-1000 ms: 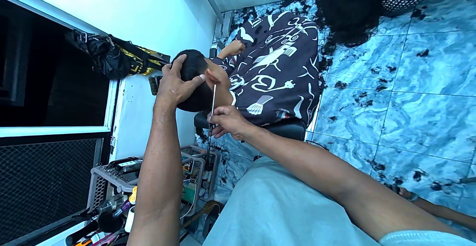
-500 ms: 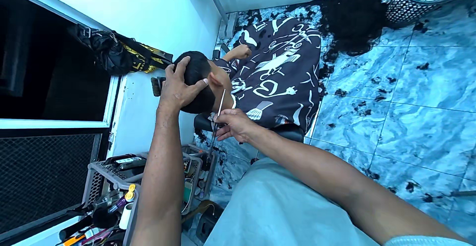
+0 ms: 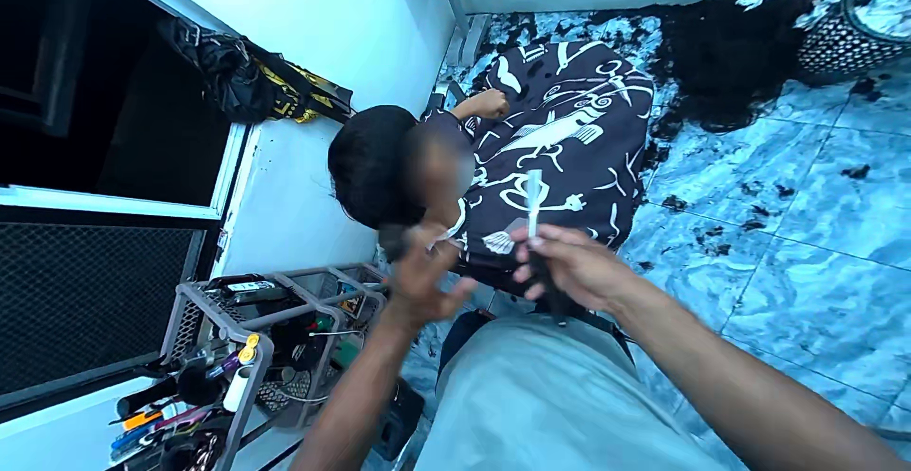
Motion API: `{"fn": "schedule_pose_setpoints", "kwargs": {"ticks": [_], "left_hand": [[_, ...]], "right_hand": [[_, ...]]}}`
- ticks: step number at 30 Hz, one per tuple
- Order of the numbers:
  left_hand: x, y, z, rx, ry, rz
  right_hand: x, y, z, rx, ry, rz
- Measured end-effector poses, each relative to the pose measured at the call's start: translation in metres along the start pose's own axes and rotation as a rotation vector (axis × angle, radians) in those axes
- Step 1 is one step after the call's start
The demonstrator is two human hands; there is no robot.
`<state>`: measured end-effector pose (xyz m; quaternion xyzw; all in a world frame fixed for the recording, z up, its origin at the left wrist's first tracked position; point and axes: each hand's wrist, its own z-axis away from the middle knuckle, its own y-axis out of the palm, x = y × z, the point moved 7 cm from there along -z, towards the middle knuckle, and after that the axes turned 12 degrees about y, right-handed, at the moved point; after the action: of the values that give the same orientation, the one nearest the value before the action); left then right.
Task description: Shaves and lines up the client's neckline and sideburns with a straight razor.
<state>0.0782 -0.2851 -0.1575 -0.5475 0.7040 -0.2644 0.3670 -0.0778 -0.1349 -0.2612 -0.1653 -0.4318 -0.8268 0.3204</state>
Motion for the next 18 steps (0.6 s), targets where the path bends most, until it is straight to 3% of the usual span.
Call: {"fn": "schedule_pose_setpoints", "kwargs": {"ticks": [2,3,5,7,8,10,12,14,16,18], "left_hand": [[-0.017,0.049,0.002,0.041,0.021,0.159],[-0.009,0.066,-0.005,0.035,-0.067,0.227],[0.02,0.084,-0.027,0.025,-0.409,0.448],[0.02,0.097,-0.046,0.146,-0.728,0.974],[0.007,0.1,-0.051,0.259,-0.739,1.24],[-0.012,0.089,-0.053,0.396,-0.474,1.44],[-0.013,0.081,-0.047,0.348,-0.176,1.46],[-0.014,0.069,-0.042,0.264,0.028,1.549],[-0.015,0.032,-0.033,0.226,0.158,1.543],[0.006,-0.036,-0.022,0.163,0.184,1.307]], "right_hand": [[0.003,-0.037,0.019,-0.142,-0.066,0.028],[0.005,-0.052,0.028,-0.207,-0.096,0.036],[0.006,-0.073,0.044,-0.352,-0.147,0.058],[0.003,-0.081,0.06,-0.497,-0.192,0.072],[0.001,-0.079,0.065,-0.545,-0.227,0.062],[-0.008,-0.059,0.071,-0.571,-0.334,-0.021],[-0.029,-0.019,0.067,-0.552,-0.374,-0.06],[-0.067,0.032,0.047,-0.466,-0.159,0.078],[-0.114,0.069,0.029,-0.4,0.074,0.145],[-0.148,0.083,0.039,-0.574,0.059,-0.059]]}}
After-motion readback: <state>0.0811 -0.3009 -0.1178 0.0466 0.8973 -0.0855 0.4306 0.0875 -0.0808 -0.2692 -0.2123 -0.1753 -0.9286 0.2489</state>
